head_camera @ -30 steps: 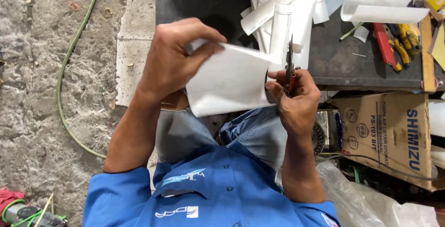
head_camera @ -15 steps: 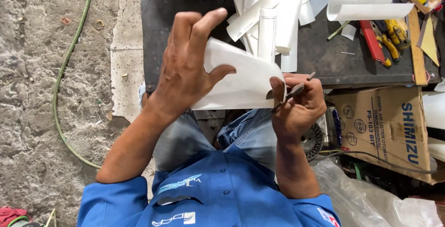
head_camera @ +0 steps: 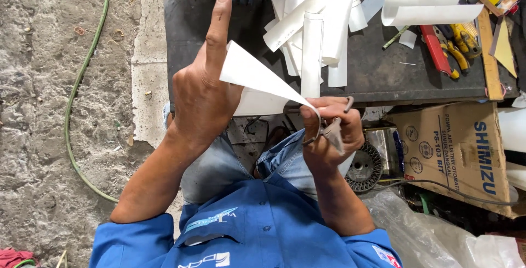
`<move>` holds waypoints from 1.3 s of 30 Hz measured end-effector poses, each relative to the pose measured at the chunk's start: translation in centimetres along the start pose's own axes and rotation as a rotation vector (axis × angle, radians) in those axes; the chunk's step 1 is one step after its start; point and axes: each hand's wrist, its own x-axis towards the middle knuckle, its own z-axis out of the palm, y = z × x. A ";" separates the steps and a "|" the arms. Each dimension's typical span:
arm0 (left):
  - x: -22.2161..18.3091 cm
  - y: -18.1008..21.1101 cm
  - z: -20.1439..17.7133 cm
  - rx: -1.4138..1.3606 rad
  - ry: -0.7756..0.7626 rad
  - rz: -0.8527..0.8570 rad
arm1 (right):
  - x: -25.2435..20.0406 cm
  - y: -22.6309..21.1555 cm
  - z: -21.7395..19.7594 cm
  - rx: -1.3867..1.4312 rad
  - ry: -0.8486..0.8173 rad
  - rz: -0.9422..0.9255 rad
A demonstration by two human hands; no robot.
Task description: Cutting strips of white insulation paper using scissors on a workbench.
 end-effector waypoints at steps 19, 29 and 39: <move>1.2 -1.7 1.4 -0.745 0.246 -0.038 | -4.4 1.2 1.7 0.664 -0.025 0.664; 5.2 -1.2 0.6 -0.698 0.131 0.183 | -3.3 2.3 1.1 0.649 0.122 1.075; 8.0 -2.9 -0.1 -0.025 0.187 0.139 | -3.6 0.0 -2.0 -0.001 -0.470 0.949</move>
